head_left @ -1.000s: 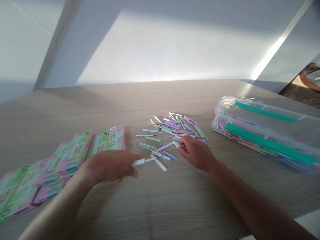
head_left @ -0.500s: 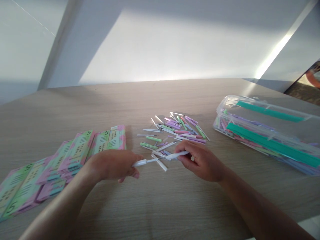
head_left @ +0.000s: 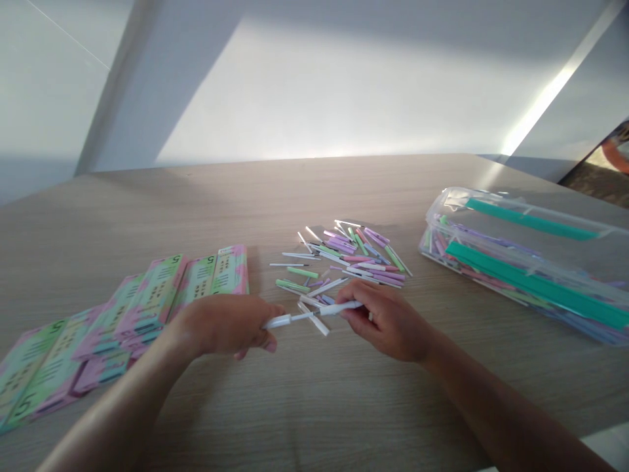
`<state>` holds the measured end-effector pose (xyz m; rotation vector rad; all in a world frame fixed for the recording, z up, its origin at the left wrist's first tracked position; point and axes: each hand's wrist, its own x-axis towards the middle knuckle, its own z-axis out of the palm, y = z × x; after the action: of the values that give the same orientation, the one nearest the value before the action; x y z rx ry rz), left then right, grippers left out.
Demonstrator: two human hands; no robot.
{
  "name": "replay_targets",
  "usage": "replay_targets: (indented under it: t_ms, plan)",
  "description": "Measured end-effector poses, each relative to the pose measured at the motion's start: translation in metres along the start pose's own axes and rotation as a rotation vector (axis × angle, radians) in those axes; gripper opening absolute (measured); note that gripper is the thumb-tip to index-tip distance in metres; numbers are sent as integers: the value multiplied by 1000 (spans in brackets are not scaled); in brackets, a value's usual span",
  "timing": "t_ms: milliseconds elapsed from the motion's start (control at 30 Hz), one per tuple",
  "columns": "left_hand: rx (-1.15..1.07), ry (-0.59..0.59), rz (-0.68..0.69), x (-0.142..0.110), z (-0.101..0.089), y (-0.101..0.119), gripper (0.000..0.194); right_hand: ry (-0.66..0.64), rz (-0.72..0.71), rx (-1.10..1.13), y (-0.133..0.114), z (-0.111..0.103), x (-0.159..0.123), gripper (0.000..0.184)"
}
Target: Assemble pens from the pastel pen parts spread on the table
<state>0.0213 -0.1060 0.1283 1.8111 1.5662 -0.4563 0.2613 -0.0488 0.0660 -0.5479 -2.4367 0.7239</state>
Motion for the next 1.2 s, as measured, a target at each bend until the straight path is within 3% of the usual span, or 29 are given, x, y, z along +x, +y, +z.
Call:
replay_targets:
  t_ms: [1200]
  plan:
    - [178, 24, -15, -1, 3, 12, 22, -19, -34, 7, -19, 36, 7, 11]
